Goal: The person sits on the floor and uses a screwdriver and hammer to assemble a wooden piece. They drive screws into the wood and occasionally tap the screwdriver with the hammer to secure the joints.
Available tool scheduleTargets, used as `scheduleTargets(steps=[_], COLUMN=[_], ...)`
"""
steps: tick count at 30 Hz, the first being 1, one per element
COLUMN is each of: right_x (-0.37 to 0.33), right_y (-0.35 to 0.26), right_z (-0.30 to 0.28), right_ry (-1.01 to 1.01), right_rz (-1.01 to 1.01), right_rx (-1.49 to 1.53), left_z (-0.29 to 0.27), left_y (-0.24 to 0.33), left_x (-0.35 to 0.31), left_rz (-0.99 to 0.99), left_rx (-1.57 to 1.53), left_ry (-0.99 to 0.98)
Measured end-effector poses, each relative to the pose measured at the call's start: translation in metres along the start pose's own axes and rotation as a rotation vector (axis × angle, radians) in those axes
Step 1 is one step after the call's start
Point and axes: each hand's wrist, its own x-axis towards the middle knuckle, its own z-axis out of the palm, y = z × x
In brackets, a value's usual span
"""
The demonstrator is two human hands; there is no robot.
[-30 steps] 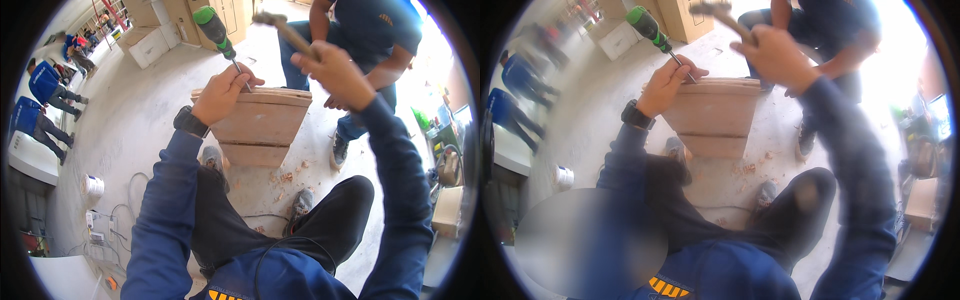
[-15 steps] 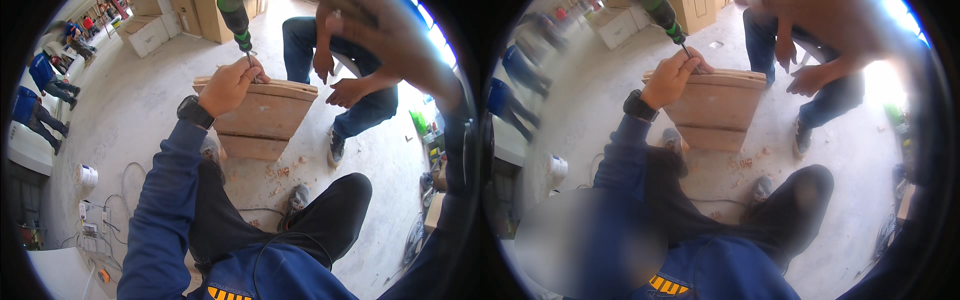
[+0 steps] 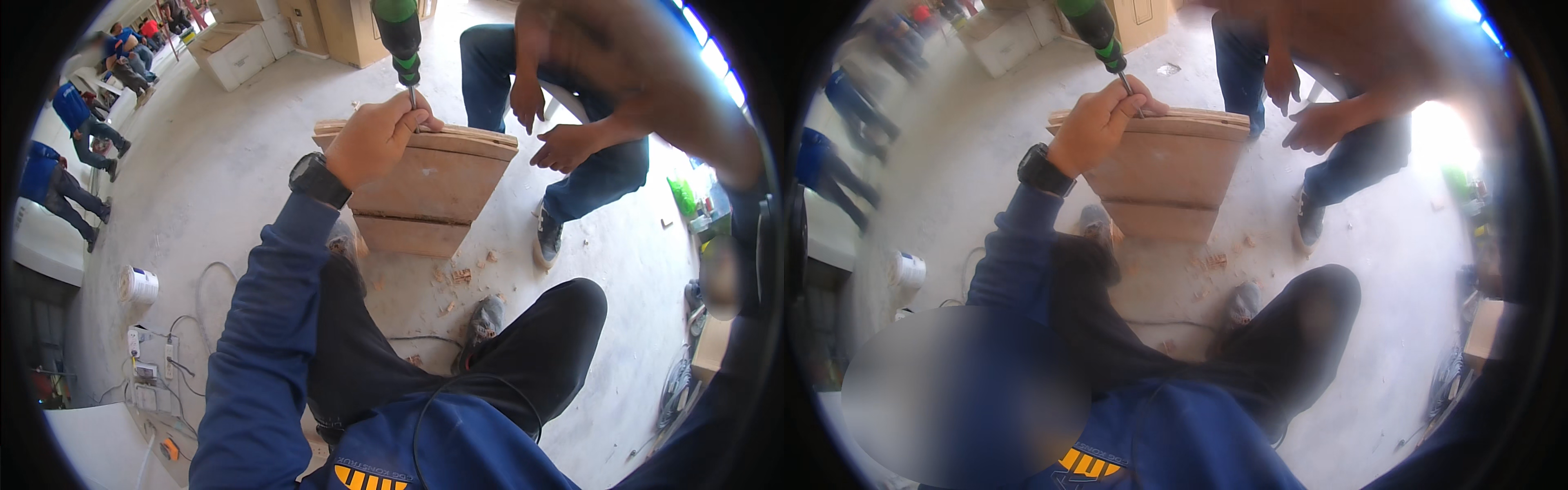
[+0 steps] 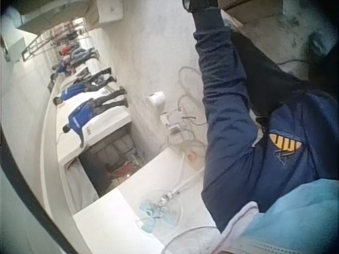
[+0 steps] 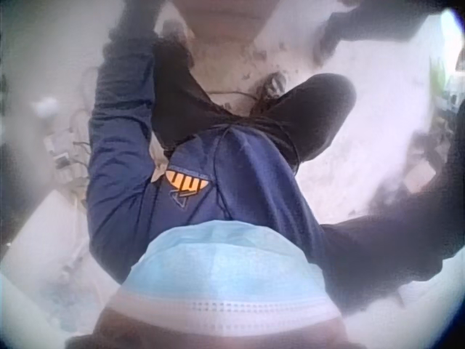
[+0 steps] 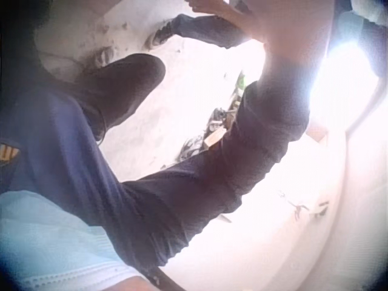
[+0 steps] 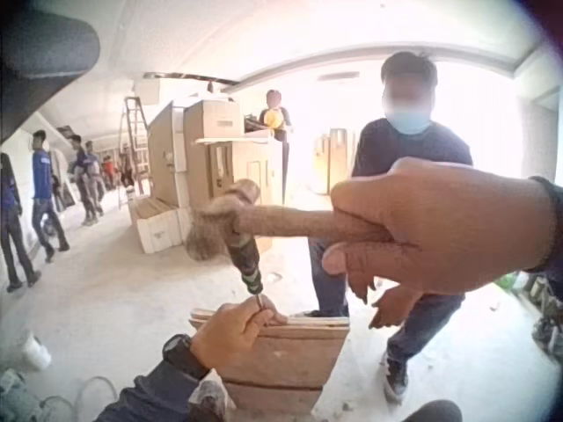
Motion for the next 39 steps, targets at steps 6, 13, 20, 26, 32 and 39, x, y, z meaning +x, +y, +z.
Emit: scheduleTargets(steps=[6, 13, 20, 26, 32, 39], right_x=[0.004, 0.018, 0.004, 0.015, 0.01, 0.024], right_y=[0.001, -0.002, 0.009, 0.059, 0.07, 0.071], right_z=[0.005, -0.005, 0.013, 0.115, 0.236, 0.259], right_ry=[0.152, -0.047, -0.085, -0.078, 0.054, 0.037], right_rz=[0.055, 0.338, 0.265, 0.459, 0.467, 0.526], right_rx=[0.247, 0.226, 0.318, 0.76, 1.021, 0.848], left_z=[0.0, 0.001, 0.001, 0.001, 0.003, 0.006], left_y=[-0.001, 0.001, 0.004, 0.009, 0.01, 0.015], left_x=[0.0, -0.001, -0.001, -0.004, -0.007, 0.007], left_rz=[-0.015, -0.054, -0.045, -0.136, -0.164, -0.22], left_rx=[0.063, 0.051, 0.063, 0.014, -0.057, -0.228], left_ry=[-0.006, -0.005, -0.006, 0.001, 0.033, 0.169])
